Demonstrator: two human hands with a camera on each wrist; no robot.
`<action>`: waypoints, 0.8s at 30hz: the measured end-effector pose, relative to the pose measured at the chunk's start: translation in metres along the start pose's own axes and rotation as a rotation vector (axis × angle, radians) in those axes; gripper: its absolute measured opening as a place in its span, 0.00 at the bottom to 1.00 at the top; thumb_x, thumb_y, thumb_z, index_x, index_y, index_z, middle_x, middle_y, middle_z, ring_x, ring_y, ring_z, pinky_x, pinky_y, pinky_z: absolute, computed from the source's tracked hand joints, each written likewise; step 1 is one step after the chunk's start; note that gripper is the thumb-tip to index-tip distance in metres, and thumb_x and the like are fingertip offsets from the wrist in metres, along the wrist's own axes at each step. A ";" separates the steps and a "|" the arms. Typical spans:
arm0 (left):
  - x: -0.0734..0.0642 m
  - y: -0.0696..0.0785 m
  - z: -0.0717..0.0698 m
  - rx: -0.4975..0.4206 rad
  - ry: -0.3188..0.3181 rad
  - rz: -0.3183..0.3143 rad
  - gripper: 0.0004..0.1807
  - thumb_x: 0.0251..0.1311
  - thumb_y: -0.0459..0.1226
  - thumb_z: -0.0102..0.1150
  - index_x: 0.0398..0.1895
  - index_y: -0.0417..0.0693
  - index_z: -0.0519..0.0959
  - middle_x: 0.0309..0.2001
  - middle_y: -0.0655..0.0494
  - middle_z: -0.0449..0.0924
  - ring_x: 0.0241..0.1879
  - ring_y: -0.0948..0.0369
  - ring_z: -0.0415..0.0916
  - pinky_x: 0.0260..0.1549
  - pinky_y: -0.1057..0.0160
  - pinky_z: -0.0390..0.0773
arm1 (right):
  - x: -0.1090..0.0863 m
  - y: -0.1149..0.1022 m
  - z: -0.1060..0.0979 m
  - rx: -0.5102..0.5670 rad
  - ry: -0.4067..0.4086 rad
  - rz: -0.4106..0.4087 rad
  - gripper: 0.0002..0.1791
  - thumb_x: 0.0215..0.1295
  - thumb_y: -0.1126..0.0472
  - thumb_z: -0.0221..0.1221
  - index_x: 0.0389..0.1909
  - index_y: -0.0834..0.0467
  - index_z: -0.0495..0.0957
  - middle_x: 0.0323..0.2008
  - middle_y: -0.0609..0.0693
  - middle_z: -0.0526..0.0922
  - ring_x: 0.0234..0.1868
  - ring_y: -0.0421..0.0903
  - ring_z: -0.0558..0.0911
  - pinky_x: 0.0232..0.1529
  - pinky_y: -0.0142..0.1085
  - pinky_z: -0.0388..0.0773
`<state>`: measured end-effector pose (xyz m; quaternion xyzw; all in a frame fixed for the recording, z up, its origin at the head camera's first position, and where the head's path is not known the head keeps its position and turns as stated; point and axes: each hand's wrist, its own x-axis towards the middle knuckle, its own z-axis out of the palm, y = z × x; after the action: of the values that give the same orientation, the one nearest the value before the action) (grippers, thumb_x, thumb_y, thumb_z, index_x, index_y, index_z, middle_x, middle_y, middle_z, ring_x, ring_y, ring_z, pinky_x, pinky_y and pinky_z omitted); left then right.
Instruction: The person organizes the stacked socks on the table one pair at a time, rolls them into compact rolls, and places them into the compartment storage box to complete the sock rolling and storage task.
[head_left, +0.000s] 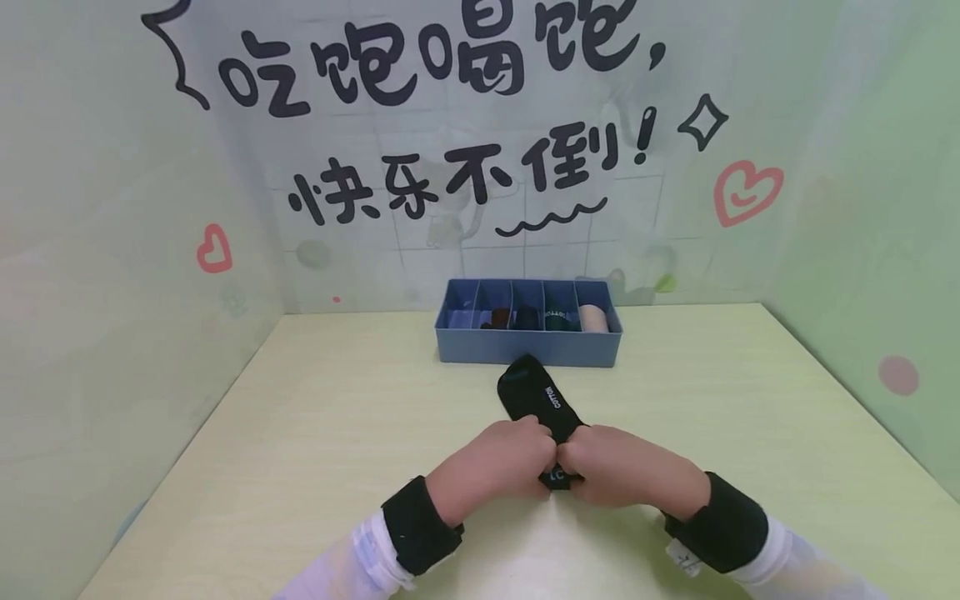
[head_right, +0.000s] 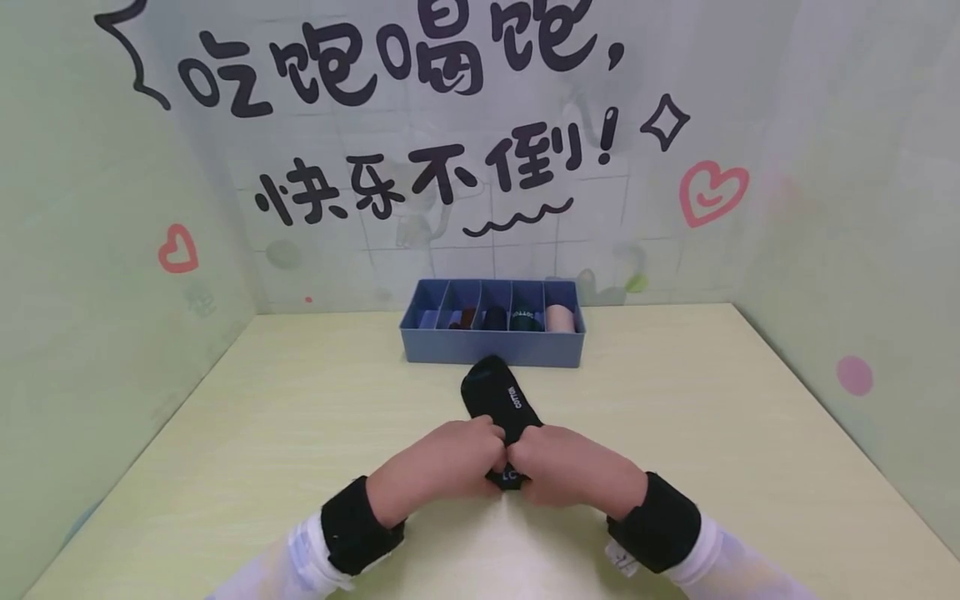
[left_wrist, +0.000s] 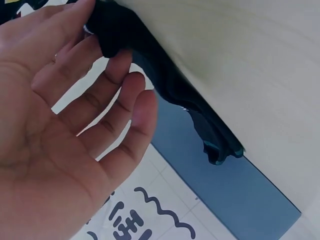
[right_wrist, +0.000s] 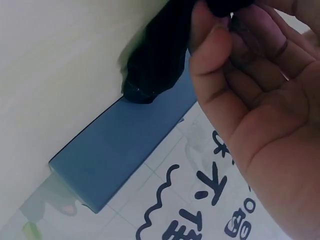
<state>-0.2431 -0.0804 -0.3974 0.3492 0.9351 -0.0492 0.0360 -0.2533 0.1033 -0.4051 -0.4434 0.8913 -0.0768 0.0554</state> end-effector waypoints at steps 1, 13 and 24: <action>0.000 0.001 0.001 0.004 0.009 0.009 0.14 0.58 0.47 0.79 0.21 0.57 0.85 0.32 0.62 0.82 0.34 0.64 0.69 0.28 0.69 0.71 | 0.000 0.001 -0.001 0.044 -0.014 0.011 0.15 0.60 0.72 0.67 0.20 0.52 0.76 0.17 0.39 0.65 0.20 0.35 0.64 0.27 0.28 0.64; 0.001 -0.002 0.006 0.042 0.040 0.067 0.05 0.66 0.44 0.71 0.35 0.58 0.92 0.52 0.60 0.83 0.49 0.61 0.68 0.40 0.68 0.77 | -0.002 0.001 -0.006 0.139 -0.015 0.146 0.14 0.63 0.73 0.67 0.21 0.54 0.84 0.21 0.41 0.76 0.27 0.38 0.69 0.33 0.31 0.69; 0.002 -0.011 0.007 -0.233 -0.020 0.015 0.06 0.67 0.37 0.71 0.30 0.52 0.90 0.28 0.62 0.81 0.31 0.66 0.67 0.29 0.72 0.69 | -0.001 -0.006 0.002 -0.002 0.073 0.156 0.18 0.54 0.79 0.68 0.18 0.54 0.80 0.19 0.42 0.71 0.24 0.38 0.68 0.31 0.30 0.70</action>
<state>-0.2516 -0.0888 -0.4038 0.3491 0.9314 0.0567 0.0862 -0.2480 0.1004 -0.4060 -0.3695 0.9247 -0.0875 0.0282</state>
